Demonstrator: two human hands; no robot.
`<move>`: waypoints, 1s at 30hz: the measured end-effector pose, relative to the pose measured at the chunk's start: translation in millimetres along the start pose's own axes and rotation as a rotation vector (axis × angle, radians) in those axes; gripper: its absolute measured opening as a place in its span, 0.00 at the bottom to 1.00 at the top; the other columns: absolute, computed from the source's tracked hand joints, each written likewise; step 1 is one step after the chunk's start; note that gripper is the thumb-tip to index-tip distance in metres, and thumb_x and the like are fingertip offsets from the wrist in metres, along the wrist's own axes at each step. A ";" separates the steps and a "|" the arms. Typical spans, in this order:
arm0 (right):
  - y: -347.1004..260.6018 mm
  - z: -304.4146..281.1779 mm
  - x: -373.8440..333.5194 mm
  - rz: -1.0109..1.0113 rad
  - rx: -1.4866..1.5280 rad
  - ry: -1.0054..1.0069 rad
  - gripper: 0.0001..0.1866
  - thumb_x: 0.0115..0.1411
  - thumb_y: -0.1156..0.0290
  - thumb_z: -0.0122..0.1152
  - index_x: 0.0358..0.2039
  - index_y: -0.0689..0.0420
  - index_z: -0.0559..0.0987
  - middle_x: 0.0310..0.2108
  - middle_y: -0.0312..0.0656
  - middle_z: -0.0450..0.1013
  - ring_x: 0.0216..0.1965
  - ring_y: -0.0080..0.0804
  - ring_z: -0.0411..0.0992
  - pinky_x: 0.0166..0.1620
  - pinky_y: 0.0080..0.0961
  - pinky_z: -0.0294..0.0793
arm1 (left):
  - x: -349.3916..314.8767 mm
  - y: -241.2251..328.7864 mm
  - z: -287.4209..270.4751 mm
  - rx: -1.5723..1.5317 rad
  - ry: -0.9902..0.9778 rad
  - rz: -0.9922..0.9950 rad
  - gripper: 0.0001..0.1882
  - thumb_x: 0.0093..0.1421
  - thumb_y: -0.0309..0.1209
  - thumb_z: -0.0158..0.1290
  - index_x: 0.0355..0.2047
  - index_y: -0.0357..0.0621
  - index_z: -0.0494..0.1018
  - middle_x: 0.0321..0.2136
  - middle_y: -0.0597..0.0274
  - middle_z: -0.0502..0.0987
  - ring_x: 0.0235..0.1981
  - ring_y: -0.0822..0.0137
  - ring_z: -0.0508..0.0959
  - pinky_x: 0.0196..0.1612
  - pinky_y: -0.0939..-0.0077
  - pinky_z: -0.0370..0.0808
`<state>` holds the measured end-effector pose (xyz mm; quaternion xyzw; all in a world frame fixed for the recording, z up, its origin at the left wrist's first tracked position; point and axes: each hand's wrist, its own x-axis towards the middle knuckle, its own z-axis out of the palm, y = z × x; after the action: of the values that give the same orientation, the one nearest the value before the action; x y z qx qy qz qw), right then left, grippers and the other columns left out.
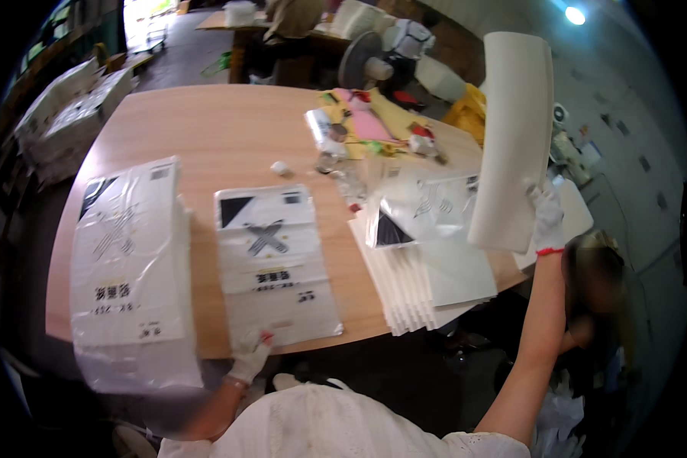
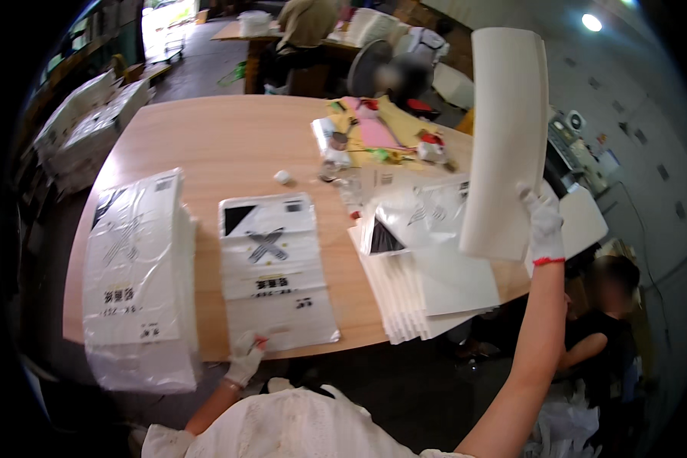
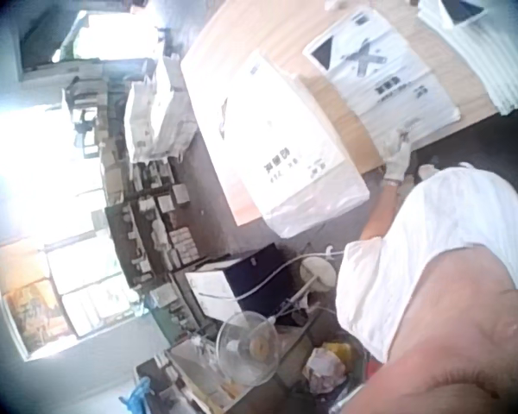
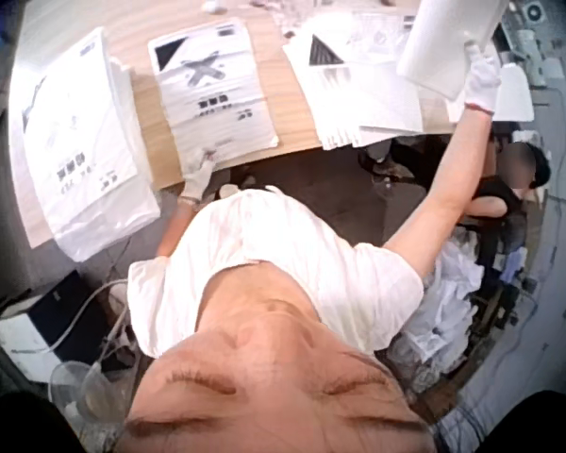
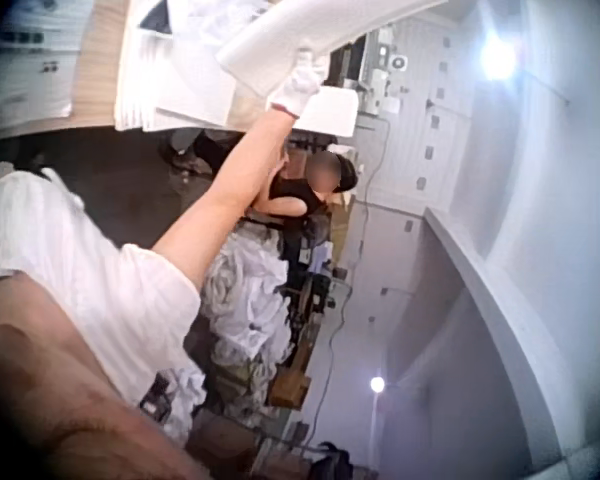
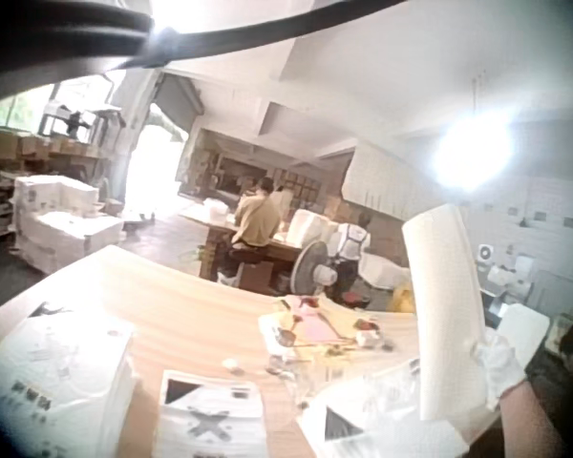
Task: The person takes individual white paper sheets from a stack on a table and places them into clear plastic packaging bags. The person wears white gloves and handles the sheets one by one, inserting them into the bags and stacking the filled packages on the table.
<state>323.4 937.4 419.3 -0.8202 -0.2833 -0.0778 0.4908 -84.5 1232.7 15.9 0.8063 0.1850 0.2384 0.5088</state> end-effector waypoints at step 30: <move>299.4 -219.0 -79.0 0.202 -0.078 0.569 0.27 0.59 0.59 0.52 0.55 0.61 0.64 0.53 0.46 0.63 0.52 0.36 0.63 0.55 0.33 0.64 | 61.8 7.2 53.6 0.718 -0.023 -0.052 0.08 0.44 0.32 0.58 0.25 0.46 0.74 0.32 0.61 0.71 0.42 0.55 0.67 0.48 0.61 0.65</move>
<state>453.0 613.7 270.2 -0.8076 -0.0483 -0.2662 0.5240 -2.9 1223.9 14.9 0.9313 0.2717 0.1359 0.2011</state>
